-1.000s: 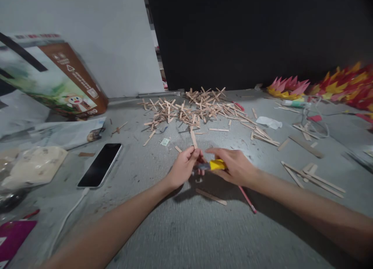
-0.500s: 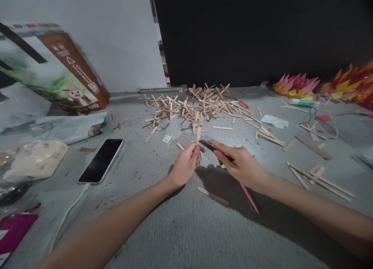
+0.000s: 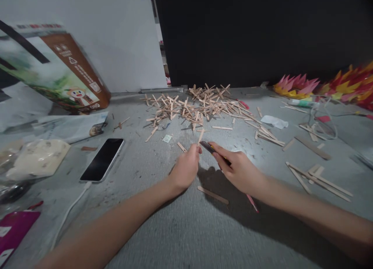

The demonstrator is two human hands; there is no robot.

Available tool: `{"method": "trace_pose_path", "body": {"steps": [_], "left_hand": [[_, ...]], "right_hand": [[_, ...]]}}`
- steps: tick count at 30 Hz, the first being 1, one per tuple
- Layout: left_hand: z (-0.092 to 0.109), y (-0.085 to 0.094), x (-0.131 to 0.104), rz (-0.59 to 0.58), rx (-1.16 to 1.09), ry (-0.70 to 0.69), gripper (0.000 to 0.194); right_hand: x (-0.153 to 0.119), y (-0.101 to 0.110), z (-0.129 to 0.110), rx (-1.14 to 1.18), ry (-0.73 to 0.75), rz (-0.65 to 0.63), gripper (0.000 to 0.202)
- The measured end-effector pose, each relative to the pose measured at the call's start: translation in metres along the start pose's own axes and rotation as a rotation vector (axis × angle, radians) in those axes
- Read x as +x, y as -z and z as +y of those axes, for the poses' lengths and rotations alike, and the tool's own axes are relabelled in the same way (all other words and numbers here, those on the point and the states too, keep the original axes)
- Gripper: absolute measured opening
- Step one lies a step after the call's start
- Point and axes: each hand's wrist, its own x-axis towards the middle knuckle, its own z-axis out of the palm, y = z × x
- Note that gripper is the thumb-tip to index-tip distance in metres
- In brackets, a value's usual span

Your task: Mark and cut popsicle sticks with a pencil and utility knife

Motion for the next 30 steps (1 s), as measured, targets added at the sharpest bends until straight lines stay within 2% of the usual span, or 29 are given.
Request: {"method": "trace_pose_path", "body": {"steps": [7, 12, 16, 25, 30], "left_hand": [[-0.003, -0.004, -0.001, 0.015, 0.061, -0.022, 0.022], [0.005, -0.002, 0.000, 0.044, 0.012, -0.030, 0.023], [0.011, -0.001, 0.000, 0.059, -0.019, -0.025, 0.026], [0.009, 0.000, 0.000, 0.072, -0.090, -0.046, 0.032], [0.007, -0.002, 0.002, 0.023, -0.317, -0.001, 0.040]], "right_hand": [[0.000, -0.002, -0.008, 0.217, -0.097, -0.054, 0.045], [-0.006, -0.017, -0.013, 0.599, -0.302, -0.086, 0.053], [-0.011, -0.030, -0.017, 0.830, -0.362, -0.095, 0.058], [-0.009, -0.029, -0.018, 0.904, -0.376, -0.105, 0.055], [-0.002, -0.023, -0.010, 1.036, -0.387, -0.163, 0.041]]}}
